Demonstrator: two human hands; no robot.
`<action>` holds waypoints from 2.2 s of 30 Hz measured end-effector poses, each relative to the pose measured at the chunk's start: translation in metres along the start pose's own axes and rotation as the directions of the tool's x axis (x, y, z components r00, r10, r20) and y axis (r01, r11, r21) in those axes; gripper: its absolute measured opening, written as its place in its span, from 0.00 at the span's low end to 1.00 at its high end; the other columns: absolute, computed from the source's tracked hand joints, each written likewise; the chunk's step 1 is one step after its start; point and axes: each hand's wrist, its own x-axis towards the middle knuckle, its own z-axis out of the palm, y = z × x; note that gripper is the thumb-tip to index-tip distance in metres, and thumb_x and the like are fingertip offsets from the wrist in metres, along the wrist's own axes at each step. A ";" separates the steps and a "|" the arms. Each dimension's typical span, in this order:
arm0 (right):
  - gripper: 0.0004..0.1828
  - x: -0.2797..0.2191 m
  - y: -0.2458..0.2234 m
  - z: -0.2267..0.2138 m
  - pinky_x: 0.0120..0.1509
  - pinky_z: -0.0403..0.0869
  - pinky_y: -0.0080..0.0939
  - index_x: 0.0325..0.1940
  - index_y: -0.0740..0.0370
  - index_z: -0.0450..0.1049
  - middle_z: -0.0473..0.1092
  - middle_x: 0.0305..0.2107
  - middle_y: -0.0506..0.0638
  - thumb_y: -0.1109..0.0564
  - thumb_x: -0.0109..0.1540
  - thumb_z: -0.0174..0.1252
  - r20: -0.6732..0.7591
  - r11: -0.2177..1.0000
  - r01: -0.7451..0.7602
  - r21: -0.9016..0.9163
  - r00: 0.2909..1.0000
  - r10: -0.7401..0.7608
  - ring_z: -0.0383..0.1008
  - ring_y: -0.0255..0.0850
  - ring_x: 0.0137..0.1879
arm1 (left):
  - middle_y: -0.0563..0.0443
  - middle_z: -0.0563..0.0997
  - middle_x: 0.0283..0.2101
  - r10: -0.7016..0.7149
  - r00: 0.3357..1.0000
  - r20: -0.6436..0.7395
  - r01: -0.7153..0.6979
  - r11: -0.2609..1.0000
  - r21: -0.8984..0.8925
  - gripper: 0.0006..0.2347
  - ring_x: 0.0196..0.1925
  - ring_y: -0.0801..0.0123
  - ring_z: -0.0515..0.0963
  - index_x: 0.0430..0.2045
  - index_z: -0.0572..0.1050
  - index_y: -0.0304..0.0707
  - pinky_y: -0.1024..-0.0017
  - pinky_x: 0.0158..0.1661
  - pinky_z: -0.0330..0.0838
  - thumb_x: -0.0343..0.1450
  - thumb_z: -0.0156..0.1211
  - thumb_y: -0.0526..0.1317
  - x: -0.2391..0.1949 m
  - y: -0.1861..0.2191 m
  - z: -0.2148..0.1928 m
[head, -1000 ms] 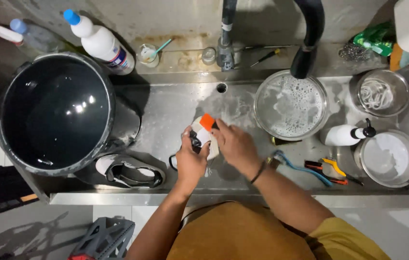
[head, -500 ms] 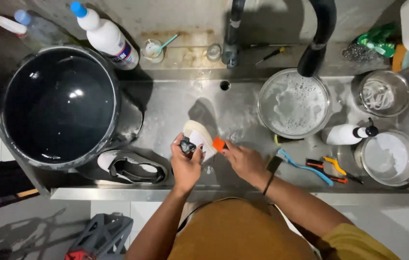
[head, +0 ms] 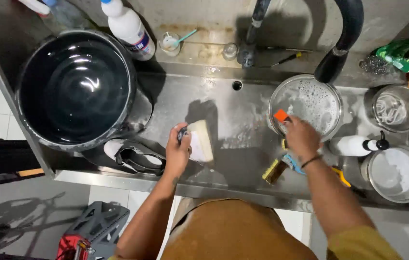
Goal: The person scrubs the sole of a shoe using a brush and water in a sink. They rinse the brush and the shoe under running water, then apply a cleaning liquid from a bottle to the sole and continue scrubbing with the brush. Finally, they rinse the shoe again and hold it up to inspect the sole.
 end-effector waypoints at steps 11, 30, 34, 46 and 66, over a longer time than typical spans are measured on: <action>0.19 0.008 -0.108 -0.044 0.49 0.78 0.57 0.40 0.52 0.81 0.78 0.30 0.55 0.40 0.66 0.53 0.115 0.973 0.188 0.137 0.972 -0.204 0.80 0.58 0.42 | 0.40 0.80 0.20 0.234 0.963 0.135 -0.270 0.866 0.422 0.14 0.25 0.53 0.83 0.32 0.77 0.41 0.62 0.26 0.73 0.76 0.53 0.51 0.036 -0.026 0.050; 0.24 0.083 -0.051 0.078 0.33 0.73 0.47 0.23 0.43 0.72 0.73 0.19 0.41 0.25 0.56 0.55 -0.077 0.703 0.711 -0.003 0.701 -0.709 0.78 0.45 0.28 | 0.36 0.82 0.25 0.307 0.917 0.255 -0.366 0.903 0.228 0.08 0.33 0.52 0.84 0.39 0.81 0.43 0.61 0.37 0.76 0.75 0.53 0.41 0.041 -0.030 0.046; 0.17 0.047 -0.075 0.034 0.32 0.71 0.43 0.21 0.44 0.64 0.67 0.18 0.37 0.36 0.56 0.57 -0.195 0.561 0.823 -0.089 0.538 -0.820 0.72 0.39 0.27 | 0.31 0.84 0.32 0.315 0.914 0.256 -0.361 0.920 0.156 0.09 0.35 0.48 0.84 0.37 0.79 0.34 0.54 0.40 0.76 0.76 0.51 0.38 0.025 -0.027 0.037; 0.18 0.072 0.066 0.076 0.41 0.75 0.52 0.36 0.44 0.80 0.79 0.30 0.42 0.35 0.65 0.52 0.134 0.984 0.115 -0.134 0.986 -0.097 0.81 0.49 0.41 | 0.44 0.82 0.30 0.044 0.975 0.216 -0.091 0.973 0.211 0.10 0.33 0.64 0.79 0.29 0.78 0.37 0.60 0.35 0.74 0.74 0.61 0.44 0.044 -0.015 -0.010; 0.20 -0.026 -0.127 0.021 0.20 0.61 0.49 0.14 0.60 0.64 0.63 0.08 0.56 0.53 0.59 0.58 -0.178 0.881 0.407 0.239 0.911 -0.373 0.68 0.58 0.18 | 0.44 0.80 0.32 0.087 0.994 0.072 -0.088 0.996 0.016 0.09 0.29 0.72 0.73 0.40 0.82 0.39 0.66 0.31 0.75 0.67 0.60 0.33 0.021 -0.010 0.009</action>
